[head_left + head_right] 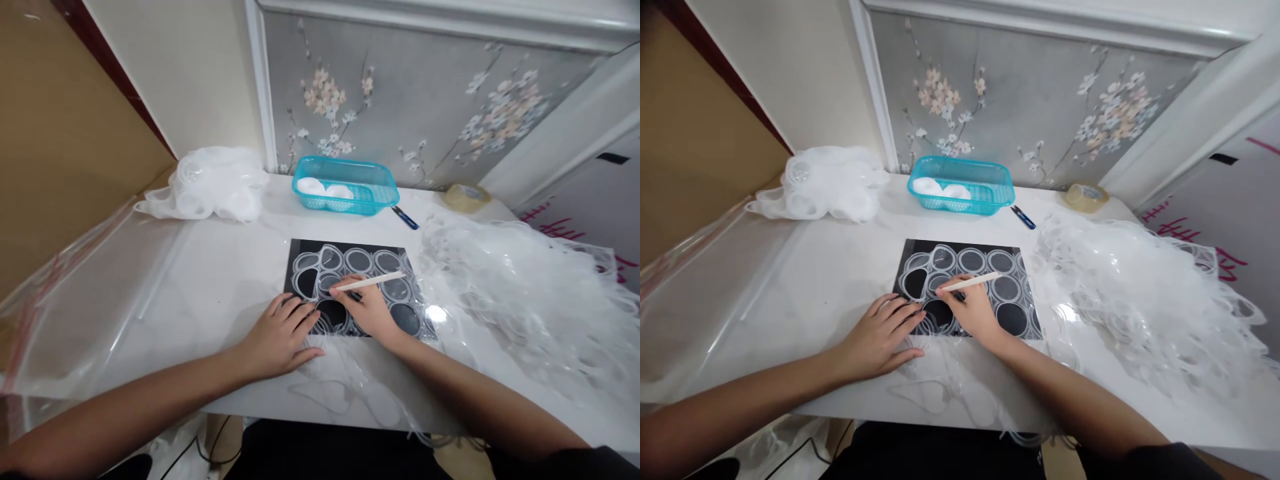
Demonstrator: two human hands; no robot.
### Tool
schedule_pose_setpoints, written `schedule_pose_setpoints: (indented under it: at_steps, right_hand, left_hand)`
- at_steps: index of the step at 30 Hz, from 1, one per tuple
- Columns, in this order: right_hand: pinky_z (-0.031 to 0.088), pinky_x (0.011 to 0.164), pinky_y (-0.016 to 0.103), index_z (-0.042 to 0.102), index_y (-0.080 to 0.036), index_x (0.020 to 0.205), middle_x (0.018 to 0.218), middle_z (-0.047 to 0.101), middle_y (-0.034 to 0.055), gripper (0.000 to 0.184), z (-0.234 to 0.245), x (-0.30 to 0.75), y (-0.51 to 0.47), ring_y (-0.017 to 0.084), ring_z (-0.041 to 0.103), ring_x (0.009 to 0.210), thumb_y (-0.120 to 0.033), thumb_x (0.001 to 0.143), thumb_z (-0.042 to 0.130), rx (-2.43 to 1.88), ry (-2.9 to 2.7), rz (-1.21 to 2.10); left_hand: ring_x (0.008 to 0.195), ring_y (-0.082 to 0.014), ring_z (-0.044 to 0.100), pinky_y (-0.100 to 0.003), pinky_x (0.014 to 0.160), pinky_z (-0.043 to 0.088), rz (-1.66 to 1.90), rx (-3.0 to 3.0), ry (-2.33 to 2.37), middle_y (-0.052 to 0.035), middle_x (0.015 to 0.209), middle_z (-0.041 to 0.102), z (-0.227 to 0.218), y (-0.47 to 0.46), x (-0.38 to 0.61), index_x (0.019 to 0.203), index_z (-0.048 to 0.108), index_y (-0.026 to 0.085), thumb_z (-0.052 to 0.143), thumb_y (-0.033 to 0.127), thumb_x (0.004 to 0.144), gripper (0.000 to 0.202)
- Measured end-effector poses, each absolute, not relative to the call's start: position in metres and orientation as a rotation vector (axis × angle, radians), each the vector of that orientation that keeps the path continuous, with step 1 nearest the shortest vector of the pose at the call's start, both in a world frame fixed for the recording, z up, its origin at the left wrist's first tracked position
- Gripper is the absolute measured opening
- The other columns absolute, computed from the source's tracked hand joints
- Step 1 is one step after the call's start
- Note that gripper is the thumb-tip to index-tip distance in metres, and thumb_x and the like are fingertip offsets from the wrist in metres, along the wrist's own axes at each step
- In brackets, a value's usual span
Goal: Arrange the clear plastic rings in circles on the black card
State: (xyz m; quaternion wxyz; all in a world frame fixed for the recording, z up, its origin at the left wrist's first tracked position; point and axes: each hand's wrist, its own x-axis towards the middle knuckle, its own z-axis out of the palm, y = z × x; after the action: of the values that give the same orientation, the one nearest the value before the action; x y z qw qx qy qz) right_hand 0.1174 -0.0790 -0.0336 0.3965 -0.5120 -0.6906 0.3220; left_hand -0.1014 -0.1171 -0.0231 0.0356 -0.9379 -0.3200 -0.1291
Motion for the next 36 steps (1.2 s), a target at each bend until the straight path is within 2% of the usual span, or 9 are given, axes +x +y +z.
schedule_pose_setpoints:
  at_steps: [4, 8, 11, 14, 18, 21, 25, 31, 36]
  right_hand:
    - [0.047, 0.089, 0.040, 0.073, -0.022, 0.080, 0.085, 0.073, 0.0051, 0.014, -0.035, 0.119, -0.078, 0.024, 0.064, 0.095, -0.030, 0.085, 0.061, -1.302, -1.775, 0.819]
    - [0.046, 0.093, 0.044, 0.072, -0.025, 0.085, 0.089, 0.074, 0.0043, 0.017, -0.041, 0.118, -0.086, 0.027, 0.061, 0.104, -0.032, 0.089, 0.057, -1.324, -1.903, 0.675]
    - [0.032, 0.106, 0.051, 0.070, -0.028, 0.092, 0.102, 0.074, 0.0023, 0.018, -0.042, 0.116, -0.092, 0.029, 0.050, 0.122, -0.022, 0.091, 0.052, -1.235, -2.196, 0.359]
    - [0.018, 0.111, 0.054, 0.067, -0.028, 0.097, 0.100, 0.074, 0.0017, 0.024, -0.032, 0.121, -0.077, 0.028, 0.046, 0.125, -0.012, 0.086, 0.053, -1.192, -2.376, 0.046]
    - [0.028, 0.103, 0.054, 0.067, -0.025, 0.092, 0.089, 0.073, 0.0046, 0.021, -0.005, 0.150, -0.037, 0.029, 0.055, 0.109, -0.016, 0.089, 0.048, -1.473, -1.942, -0.175]
    - [0.037, 0.095, 0.051, 0.069, -0.023, 0.090, 0.093, 0.071, 0.0080, 0.023, 0.003, 0.173, -0.035, 0.029, 0.056, 0.104, -0.027, 0.092, 0.046, -1.490, -1.757, -0.103]
    - [0.044, 0.090, 0.045, 0.070, -0.025, 0.087, 0.090, 0.071, 0.0062, 0.023, -0.016, 0.176, -0.074, 0.028, 0.058, 0.105, -0.035, 0.090, 0.050, -1.414, -1.878, 0.337]
    - [0.050, 0.081, 0.037, 0.068, -0.021, 0.082, 0.087, 0.071, 0.0066, 0.022, -0.039, 0.166, -0.097, 0.024, 0.065, 0.087, -0.038, 0.088, 0.055, -1.373, -1.696, 0.747]
    - [0.049, 0.088, 0.041, 0.069, -0.022, 0.089, 0.091, 0.072, 0.0071, 0.024, -0.036, 0.174, -0.090, 0.025, 0.063, 0.093, -0.038, 0.089, 0.053, -1.407, -1.480, 0.530]
  left_hand:
    - [0.118, -0.0284, 0.052, -0.046, 0.106, 0.027, -0.422, -2.877, -0.945, -0.0100, 0.127, 0.061, -0.022, -0.119, -0.102, 0.122, 0.059, 0.016, 0.042, 0.052, 0.094, 0.048]
    - [0.136, -0.0269, 0.036, -0.046, 0.115, 0.016, -0.305, -3.007, -0.907, -0.0120, 0.142, 0.048, -0.028, -0.114, -0.101, 0.134, 0.049, 0.014, 0.035, 0.059, 0.094, 0.062]
    - [0.137, -0.0275, 0.036, -0.045, 0.115, 0.017, -0.213, -3.088, -0.939, -0.0177, 0.144, 0.042, -0.032, -0.110, -0.100, 0.137, 0.044, 0.007, 0.035, 0.063, 0.092, 0.072]
    - [0.138, -0.0287, 0.034, -0.045, 0.116, 0.018, -0.178, -3.133, -0.945, -0.0203, 0.145, 0.039, -0.031, -0.110, -0.101, 0.137, 0.043, 0.005, 0.037, 0.064, 0.091, 0.075]
    - [0.140, -0.0270, 0.029, -0.045, 0.116, 0.019, -0.109, -3.183, -0.992, -0.0178, 0.148, 0.034, -0.026, -0.111, -0.104, 0.141, 0.037, 0.008, 0.036, 0.064, 0.091, 0.076]
    - [0.138, -0.0261, 0.033, -0.046, 0.116, 0.021, -0.183, -3.194, -0.977, -0.0169, 0.146, 0.039, -0.024, -0.110, -0.106, 0.140, 0.040, 0.011, 0.040, 0.063, 0.090, 0.072]
    - [0.133, -0.0261, 0.042, -0.048, 0.114, 0.026, -0.366, -3.135, -0.890, -0.0154, 0.140, 0.049, -0.020, -0.107, -0.103, 0.135, 0.046, 0.013, 0.042, 0.056, 0.093, 0.060]
    - [0.135, -0.0276, 0.039, -0.044, 0.112, 0.030, -0.275, -3.084, -0.823, -0.0147, 0.143, 0.045, -0.014, -0.101, -0.068, 0.133, 0.048, 0.009, 0.032, 0.058, 0.096, 0.063]
    - [0.129, -0.0283, 0.047, -0.042, 0.110, 0.033, -0.312, -3.088, -0.720, -0.0174, 0.137, 0.052, -0.022, -0.094, -0.042, 0.127, 0.054, 0.005, 0.026, 0.059, 0.096, 0.068]
